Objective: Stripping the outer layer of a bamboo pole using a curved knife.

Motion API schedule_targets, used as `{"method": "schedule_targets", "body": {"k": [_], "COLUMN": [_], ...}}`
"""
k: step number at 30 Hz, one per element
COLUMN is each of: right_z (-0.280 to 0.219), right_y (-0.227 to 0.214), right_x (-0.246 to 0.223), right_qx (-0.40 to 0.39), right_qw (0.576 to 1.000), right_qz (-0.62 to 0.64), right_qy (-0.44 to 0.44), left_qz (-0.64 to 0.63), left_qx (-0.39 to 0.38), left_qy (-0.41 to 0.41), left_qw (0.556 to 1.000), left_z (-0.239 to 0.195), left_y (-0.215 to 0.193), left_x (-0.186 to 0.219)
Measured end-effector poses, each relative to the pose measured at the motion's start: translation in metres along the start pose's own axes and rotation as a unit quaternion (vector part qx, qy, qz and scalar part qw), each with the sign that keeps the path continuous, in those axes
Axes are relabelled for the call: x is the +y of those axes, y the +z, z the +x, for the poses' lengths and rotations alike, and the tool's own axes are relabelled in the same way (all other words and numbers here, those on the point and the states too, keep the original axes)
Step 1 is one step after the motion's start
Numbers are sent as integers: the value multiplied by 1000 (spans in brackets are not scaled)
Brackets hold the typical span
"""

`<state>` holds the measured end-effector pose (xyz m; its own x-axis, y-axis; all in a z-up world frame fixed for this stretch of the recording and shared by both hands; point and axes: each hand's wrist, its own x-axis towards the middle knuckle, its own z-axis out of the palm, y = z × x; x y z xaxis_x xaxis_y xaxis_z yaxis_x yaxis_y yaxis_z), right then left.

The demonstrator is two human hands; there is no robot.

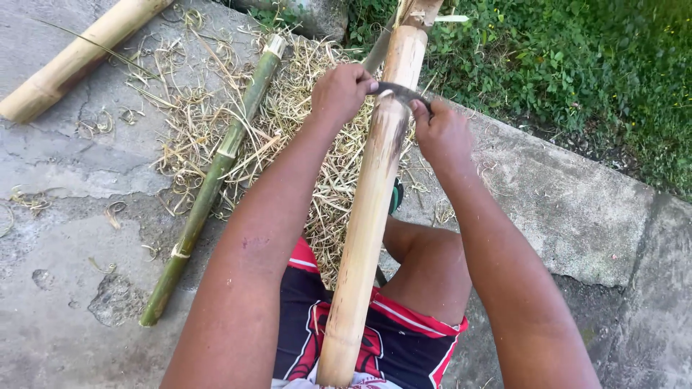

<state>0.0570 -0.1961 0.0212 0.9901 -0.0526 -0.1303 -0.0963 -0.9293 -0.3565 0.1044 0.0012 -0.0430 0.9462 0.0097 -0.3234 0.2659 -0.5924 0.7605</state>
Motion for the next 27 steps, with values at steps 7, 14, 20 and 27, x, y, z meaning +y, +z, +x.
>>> {"method": "schedule_targets", "body": {"k": [7,14,20,27], "right_z": [-37,-64,-19,-28], "right_y": [5,-3,-5,3], "right_x": [4,-8,10,12], "right_qx": [-10,-66,-63,25], "right_qw": [1000,997,998,999], "right_qz": [-5,-40,-18,-1], "right_qy": [-15,-21,1,-24], "left_qz": [33,35,-19,-28], "left_qx": [-11,-36,19,78], "left_qy": [-5,-23,-17,22], "left_qw": [999,998,999,996], "left_z": [-27,-82,-40,-33], "left_y": [3,0,10,16], "left_x": [-24,-40,-3,-1]}}
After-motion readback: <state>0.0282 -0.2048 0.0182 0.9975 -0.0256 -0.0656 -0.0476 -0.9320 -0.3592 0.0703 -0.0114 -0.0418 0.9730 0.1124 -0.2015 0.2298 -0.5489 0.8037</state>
